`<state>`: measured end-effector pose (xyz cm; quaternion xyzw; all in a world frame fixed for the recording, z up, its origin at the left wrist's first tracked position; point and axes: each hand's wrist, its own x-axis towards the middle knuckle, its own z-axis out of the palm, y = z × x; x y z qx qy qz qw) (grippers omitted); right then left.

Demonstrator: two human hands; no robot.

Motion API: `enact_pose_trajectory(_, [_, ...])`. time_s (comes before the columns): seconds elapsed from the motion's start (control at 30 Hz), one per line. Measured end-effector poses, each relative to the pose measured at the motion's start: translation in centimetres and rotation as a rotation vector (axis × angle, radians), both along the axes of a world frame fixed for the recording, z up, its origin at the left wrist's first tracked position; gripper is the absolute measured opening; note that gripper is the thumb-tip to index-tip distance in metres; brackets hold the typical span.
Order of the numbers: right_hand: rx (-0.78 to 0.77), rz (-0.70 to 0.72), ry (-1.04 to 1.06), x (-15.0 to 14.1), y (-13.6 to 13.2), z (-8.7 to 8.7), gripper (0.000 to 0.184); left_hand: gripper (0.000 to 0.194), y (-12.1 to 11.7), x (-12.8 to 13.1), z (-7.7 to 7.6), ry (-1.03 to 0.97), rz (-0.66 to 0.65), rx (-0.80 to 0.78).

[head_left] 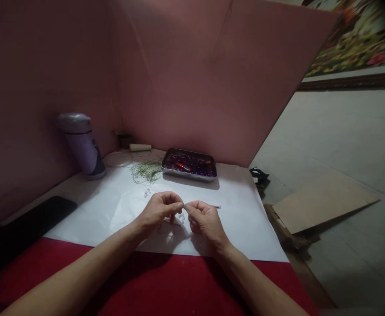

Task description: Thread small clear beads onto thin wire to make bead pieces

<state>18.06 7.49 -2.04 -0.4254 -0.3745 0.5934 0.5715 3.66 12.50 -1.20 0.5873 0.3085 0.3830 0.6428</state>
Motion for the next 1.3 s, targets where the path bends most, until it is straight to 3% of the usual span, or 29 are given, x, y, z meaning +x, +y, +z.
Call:
enact_pose_trajectory(0.43, [0.009,-0.089,-0.069,0.0,0.0,0.1,0.025,0.021,-0.3,0.0,0.2,-0.007,-0.006,-0.027])
enact_pose_trajectory(0.63, [0.104,-0.185,-0.178,0.0,-0.5,0.8,0.022,0.021,0.1,-0.2,-0.1,-0.117,0.084,-0.179])
enact_pose_trajectory(0.9, [0.252,-0.280,-0.417,-0.3,-1.1,0.8,0.020,0.019,0.1,-0.4,0.3,-0.249,0.003,-0.344])
enact_pose_trajectory(1.3, [0.402,-0.325,-0.619,-0.2,-1.4,0.5,0.017,0.015,0.0,-0.2,0.0,-0.276,-0.049,-0.424])
